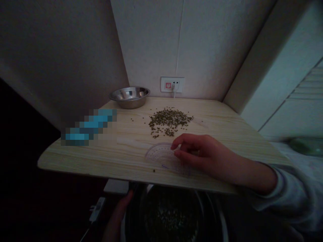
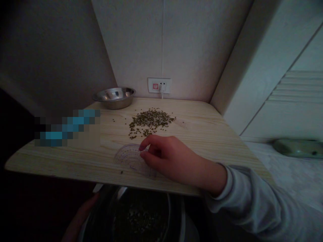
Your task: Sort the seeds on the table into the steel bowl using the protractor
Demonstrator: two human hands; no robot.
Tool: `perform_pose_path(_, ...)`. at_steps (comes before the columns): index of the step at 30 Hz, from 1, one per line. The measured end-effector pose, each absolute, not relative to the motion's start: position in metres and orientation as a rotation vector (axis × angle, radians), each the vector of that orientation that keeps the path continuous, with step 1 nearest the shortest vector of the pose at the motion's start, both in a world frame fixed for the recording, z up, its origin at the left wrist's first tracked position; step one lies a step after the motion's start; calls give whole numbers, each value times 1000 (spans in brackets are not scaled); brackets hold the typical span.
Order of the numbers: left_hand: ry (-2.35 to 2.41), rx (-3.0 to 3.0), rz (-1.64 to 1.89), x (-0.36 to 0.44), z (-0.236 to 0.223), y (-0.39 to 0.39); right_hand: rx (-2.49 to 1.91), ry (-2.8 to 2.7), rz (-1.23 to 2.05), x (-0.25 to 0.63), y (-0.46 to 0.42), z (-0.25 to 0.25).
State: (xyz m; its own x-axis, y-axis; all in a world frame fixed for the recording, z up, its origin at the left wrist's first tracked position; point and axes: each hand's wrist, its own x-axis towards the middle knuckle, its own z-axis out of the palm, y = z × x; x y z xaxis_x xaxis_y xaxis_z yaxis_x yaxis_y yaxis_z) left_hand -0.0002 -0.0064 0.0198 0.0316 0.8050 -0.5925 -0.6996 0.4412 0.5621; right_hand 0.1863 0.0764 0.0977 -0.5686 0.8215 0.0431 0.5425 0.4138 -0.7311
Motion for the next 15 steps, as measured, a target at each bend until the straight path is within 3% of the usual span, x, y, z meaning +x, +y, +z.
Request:
perform_pose_path(9, 1018, 167, 1151, 6, 27, -11, -1113, -2321, 912, 177, 76, 101)
perform_pose_path(15, 1051, 199, 1139, 4, 23, -10, -1166, -2322, 702, 173, 75, 98)
